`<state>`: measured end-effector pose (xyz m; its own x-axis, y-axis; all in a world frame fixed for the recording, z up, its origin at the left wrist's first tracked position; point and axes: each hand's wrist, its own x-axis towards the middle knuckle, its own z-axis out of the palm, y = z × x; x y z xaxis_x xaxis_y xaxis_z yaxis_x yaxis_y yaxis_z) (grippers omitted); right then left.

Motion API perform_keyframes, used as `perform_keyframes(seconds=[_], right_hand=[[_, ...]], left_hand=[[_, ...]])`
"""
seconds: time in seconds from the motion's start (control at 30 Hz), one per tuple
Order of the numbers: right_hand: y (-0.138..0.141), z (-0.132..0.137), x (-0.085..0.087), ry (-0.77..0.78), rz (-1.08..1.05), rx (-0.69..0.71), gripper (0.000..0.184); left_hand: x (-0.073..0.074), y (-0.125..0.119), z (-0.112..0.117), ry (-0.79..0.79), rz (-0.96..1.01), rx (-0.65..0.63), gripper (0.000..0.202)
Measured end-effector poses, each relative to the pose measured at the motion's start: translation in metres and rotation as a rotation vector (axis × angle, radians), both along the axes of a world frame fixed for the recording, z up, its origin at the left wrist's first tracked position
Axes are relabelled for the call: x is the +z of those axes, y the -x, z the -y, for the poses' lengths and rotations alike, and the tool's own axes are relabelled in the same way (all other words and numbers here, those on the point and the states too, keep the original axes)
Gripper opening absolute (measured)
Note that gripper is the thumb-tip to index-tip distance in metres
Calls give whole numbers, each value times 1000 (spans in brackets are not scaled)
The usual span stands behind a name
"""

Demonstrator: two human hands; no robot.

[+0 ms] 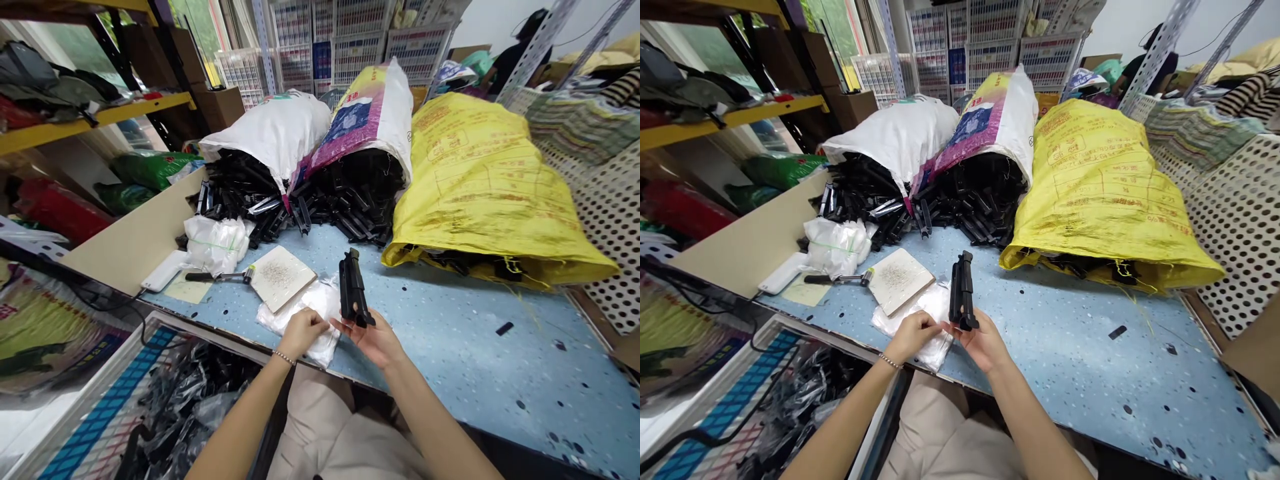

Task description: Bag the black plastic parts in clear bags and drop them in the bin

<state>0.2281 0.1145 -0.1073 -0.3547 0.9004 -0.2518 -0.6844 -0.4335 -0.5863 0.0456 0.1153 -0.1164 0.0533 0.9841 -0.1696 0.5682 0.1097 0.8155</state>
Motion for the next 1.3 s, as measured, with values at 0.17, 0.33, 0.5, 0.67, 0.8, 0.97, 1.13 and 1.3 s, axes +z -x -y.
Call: perform_keyframes(seconds=[0.17, 0.33, 0.5, 0.67, 0.8, 0.97, 1.13, 1.3], right_hand=[[-4, -3, -5, -1, -36, -5, 8], [-2, -4, -5, 0, -46, 5, 9], [2, -5, 1, -11, -8, -5, 12], [1, -6, 5, -2, -1, -13, 12], [2, -7, 6, 7, -4, -14, 14], [11, -9, 3, 12, 55, -26, 20], [20, -7, 3, 7, 217, -143, 26], [0, 22, 12, 10, 214, -42, 26]], left_hand=[[-1, 0, 1, -13, -28, 13, 13], [-3, -7, 1, -37, -57, 10, 14], [-3, -4, 1, -30, -28, -7, 7], [-9, -4, 2, -25, -28, 60, 15], [-9, -3, 0, -40, 25, 13, 20], [-9, -2, 1, -98, 39, 59, 13], [3, 6, 10, -256, -79, 46, 24], [12, 17, 12, -371, -283, -110, 48]])
